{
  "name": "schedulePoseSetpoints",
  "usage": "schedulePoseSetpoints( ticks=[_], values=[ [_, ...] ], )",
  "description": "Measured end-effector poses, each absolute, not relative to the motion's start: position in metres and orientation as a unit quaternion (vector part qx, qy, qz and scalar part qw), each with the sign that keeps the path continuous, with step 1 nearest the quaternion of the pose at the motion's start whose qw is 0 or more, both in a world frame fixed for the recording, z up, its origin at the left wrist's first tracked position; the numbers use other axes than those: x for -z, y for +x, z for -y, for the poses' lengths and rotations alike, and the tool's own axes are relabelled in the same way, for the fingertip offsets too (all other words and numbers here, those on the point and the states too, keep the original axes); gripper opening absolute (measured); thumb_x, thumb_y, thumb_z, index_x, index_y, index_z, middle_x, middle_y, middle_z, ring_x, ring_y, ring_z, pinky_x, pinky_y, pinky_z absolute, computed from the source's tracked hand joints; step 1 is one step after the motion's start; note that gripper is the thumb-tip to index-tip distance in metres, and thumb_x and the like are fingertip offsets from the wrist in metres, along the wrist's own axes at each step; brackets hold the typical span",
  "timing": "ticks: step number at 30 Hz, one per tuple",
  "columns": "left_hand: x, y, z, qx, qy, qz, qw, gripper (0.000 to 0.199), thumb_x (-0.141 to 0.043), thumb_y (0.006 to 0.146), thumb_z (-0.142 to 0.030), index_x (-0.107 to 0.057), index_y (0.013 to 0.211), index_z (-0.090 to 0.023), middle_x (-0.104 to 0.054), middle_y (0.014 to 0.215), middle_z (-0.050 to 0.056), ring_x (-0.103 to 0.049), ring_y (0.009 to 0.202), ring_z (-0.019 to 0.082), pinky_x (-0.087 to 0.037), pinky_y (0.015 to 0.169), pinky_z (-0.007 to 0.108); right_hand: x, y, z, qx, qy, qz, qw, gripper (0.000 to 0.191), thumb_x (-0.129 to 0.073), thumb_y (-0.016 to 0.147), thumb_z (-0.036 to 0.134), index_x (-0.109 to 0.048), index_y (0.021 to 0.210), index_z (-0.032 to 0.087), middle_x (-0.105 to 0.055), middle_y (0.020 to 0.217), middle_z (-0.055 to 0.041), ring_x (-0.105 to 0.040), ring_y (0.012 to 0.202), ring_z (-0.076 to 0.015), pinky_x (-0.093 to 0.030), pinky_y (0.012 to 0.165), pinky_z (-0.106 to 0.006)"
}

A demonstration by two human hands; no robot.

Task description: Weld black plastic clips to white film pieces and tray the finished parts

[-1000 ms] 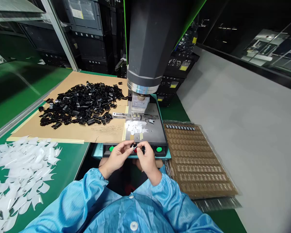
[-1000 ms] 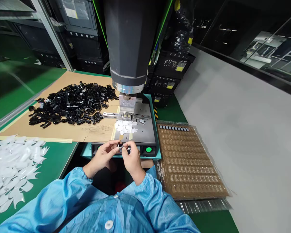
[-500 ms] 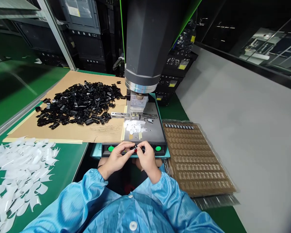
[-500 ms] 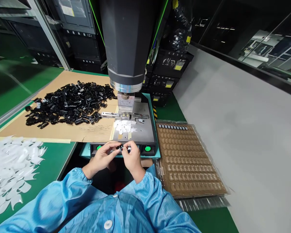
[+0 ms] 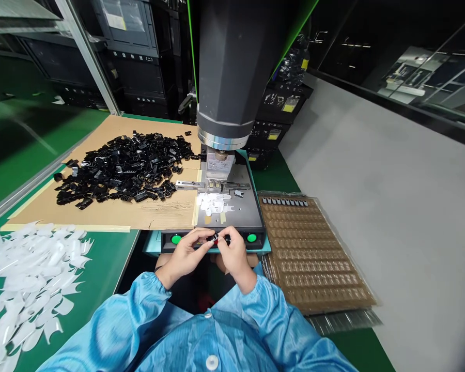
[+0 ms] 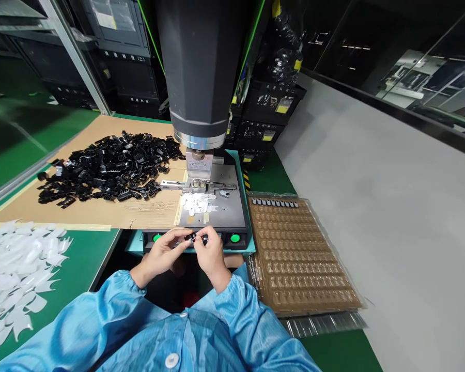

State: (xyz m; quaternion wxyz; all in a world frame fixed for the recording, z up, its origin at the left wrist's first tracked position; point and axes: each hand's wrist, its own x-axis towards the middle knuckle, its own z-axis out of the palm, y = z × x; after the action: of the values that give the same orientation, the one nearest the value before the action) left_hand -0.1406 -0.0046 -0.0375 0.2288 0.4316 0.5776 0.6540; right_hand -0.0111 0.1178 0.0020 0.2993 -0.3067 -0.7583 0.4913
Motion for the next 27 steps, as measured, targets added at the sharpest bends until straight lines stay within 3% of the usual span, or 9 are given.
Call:
schedulePoseSetpoints(
  ticks=[14,27],
  values=[
    [0.0403,-0.1382,0.0049,-0.659,0.411,-0.572,0.264,0.03,-0.075,0.098,-0.034,-0.076,0.126,-0.024,-0.071,0.128,0.012,-0.069,0.116,0.025,-0.058,0.1,0.037,0.0012,-0.0098,-0.1193,-0.483,-0.291,0.763,0.315,0.009,-0.058,0.087,0.031,-0.062,0.084,0.023,-0.069,0.079,-0.0005,-0.06,0.069,-0.0179,-0.045,0.065,-0.03],
    [0.0317,-0.1332,0.0037,-0.689,0.367,-0.539,0.315,0.033,-0.077,0.098,-0.036,-0.073,0.127,-0.022,-0.077,0.116,0.01,-0.074,0.106,0.023,-0.06,0.098,0.037,-0.0036,-0.0114,-0.1144,-0.472,-0.302,0.761,0.326,0.007,-0.059,0.087,0.029,-0.062,0.083,0.024,-0.07,0.079,-0.0008,-0.066,0.072,-0.0197,-0.051,0.068,-0.031]
  ],
)
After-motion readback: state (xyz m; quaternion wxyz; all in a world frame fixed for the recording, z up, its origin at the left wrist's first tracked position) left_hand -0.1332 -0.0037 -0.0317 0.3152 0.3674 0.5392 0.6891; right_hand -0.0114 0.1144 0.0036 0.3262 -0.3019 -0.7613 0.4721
